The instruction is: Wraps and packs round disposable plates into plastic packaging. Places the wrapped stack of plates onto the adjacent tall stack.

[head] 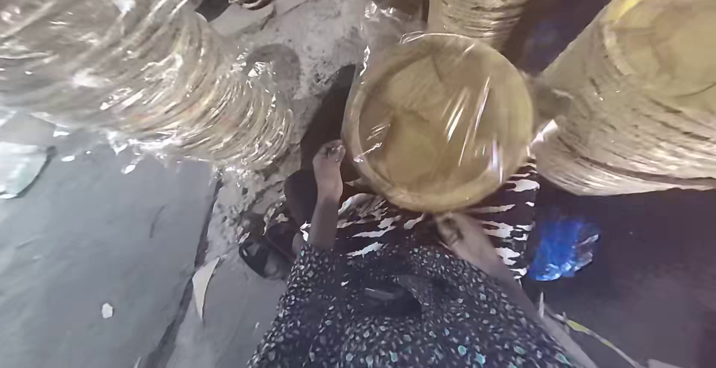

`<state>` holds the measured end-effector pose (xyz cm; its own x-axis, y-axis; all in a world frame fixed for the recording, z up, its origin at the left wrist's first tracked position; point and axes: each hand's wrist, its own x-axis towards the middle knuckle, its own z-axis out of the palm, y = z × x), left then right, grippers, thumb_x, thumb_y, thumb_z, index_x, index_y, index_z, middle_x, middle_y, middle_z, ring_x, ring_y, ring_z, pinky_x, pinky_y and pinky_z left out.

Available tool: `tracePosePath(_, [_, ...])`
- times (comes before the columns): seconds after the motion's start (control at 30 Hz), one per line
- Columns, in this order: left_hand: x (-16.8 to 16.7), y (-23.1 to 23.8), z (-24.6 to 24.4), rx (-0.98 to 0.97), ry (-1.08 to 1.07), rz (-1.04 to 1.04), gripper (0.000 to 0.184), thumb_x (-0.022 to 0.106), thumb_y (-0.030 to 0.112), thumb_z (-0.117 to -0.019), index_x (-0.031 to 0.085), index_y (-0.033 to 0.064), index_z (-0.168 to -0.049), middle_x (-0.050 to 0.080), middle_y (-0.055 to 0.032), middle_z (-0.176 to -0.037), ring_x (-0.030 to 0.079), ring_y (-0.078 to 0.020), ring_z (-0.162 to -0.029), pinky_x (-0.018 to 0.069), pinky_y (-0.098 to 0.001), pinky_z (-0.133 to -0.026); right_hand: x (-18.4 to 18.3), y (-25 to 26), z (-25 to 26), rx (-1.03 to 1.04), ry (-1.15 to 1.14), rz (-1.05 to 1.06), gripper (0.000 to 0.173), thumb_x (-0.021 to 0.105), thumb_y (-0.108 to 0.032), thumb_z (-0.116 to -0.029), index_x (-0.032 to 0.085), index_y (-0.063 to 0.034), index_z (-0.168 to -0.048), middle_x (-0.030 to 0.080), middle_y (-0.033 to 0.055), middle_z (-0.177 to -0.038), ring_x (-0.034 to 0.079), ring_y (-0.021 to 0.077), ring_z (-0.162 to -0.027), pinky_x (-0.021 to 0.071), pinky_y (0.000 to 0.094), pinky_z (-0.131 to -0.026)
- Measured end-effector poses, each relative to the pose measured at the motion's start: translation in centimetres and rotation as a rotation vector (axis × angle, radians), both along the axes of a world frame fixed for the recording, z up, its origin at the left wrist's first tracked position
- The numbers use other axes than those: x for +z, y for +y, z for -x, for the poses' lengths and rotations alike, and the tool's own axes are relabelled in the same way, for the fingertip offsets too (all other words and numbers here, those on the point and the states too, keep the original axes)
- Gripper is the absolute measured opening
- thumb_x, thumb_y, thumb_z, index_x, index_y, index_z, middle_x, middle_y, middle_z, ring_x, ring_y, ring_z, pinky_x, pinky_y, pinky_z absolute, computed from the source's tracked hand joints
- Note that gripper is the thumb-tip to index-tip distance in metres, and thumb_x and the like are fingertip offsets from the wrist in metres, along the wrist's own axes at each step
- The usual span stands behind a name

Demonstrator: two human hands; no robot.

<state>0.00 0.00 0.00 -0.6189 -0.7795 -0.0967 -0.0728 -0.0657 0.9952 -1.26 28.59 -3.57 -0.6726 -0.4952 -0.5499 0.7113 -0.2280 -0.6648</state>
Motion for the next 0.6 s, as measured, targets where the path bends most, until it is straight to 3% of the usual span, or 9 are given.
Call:
tracePosePath(0.1, [0.2,-0.6,0.3,-0.179,-0.044,0.255,0.017,0.055,-0.001,-0.0998,0.064,-0.0066,-0.113,0.067,-0.0069,-0.104,0.063,-0.0059,-0.092,0.0540,-0.0271,-0.089,1.9,1.4,4.5,-0.165,0.461,-0.220,0.031,0.027,-0.009,-0.1075,0.058,-0.0069,-0.104,0.061,-0.0107,-0.074,0.056,-0.0026,-0.061,0.0506,0.0155,-0.061])
tracePosePath(0.2, [0.7,-0.4,1.3,-0.218,-0.024,0.375,0.017,0.057,0.000,-0.0991,0.066,-0.0061,-0.112,0.067,-0.0086,-0.105,0.063,-0.0071,-0.093,0.0534,-0.0271,-0.088,3.8,1.9,9.2,-0.183,0.695,-0.428,0.027,0.033,-0.011,-0.1087,0.059,-0.0035,-0.102,0.057,-0.0102,-0.070,0.054,-0.0030,-0.057,0.0502,0.0168,-0.058])
tracePosePath(0.3, [2.4,-0.4,-0.4,-0.216,0.070,0.415,0.023,0.060,0.001,-0.0960,0.061,-0.0037,-0.119,0.067,-0.0014,-0.105,0.064,-0.0022,-0.094,0.0550,-0.0239,-0.087,6.0,2.8,10.5,-0.048,0.843,-0.599,0.029,0.038,-0.019,-0.1093,0.060,-0.0033,-0.100,0.055,-0.0080,-0.072,0.053,-0.0035,-0.060,0.0502,0.0174,-0.061])
tracePosePath(0.37, [3.5,-0.6,-1.9,-0.210,0.110,0.486,0.028,0.063,0.002,-0.0927,0.057,-0.0015,-0.120,0.067,0.0029,-0.103,0.064,0.0011,-0.091,0.0559,-0.0200,-0.082,7.4,3.9,10.9,0.106,0.944,-0.734,0.033,0.041,-0.021,-0.1086,0.064,0.0015,-0.106,0.055,-0.0019,-0.075,0.052,0.0014,-0.061,0.0483,0.0235,-0.061])
tracePosePath(0.47, [5.1,-0.3,-3.3,-0.151,0.059,0.563,0.019,0.066,0.000,-0.0907,0.063,-0.0037,-0.109,0.067,0.0009,-0.100,0.063,0.0029,-0.087,0.0548,-0.0179,-0.080,9.1,4.4,10.8,0.212,1.156,-0.879,0.032,0.044,-0.018,-0.1076,0.064,0.0051,-0.101,0.058,0.0117,-0.075,0.055,0.0199,-0.063,0.0478,0.0435,-0.060])
tracePosePath(0.53, [5.8,0.0,-3.7,-0.136,0.064,0.605,0.017,0.068,0.001,-0.0908,0.065,-0.0050,-0.107,0.069,0.0005,-0.101,0.064,0.0035,-0.088,0.0558,-0.0177,-0.082,10.0,4.6,10.6,0.213,1.305,-0.919,0.029,0.046,-0.011,-0.1049,0.065,0.0117,-0.103,0.064,0.0255,-0.092,0.062,0.0373,-0.079,0.0490,0.0582,-0.071])
tracePosePath(0.6, [6.1,-0.2,-4.0,-0.125,0.108,0.685,0.016,0.069,0.003,-0.0907,0.066,-0.0037,-0.105,0.070,0.0014,-0.101,0.065,0.0042,-0.089,0.0563,-0.0166,-0.081,10.6,4.8,10.4,0.197,1.411,-0.959,0.028,0.048,-0.007,-0.1034,0.066,0.0141,-0.108,0.064,0.0326,-0.108,0.064,0.0481,-0.097,0.0486,0.0654,-0.084])
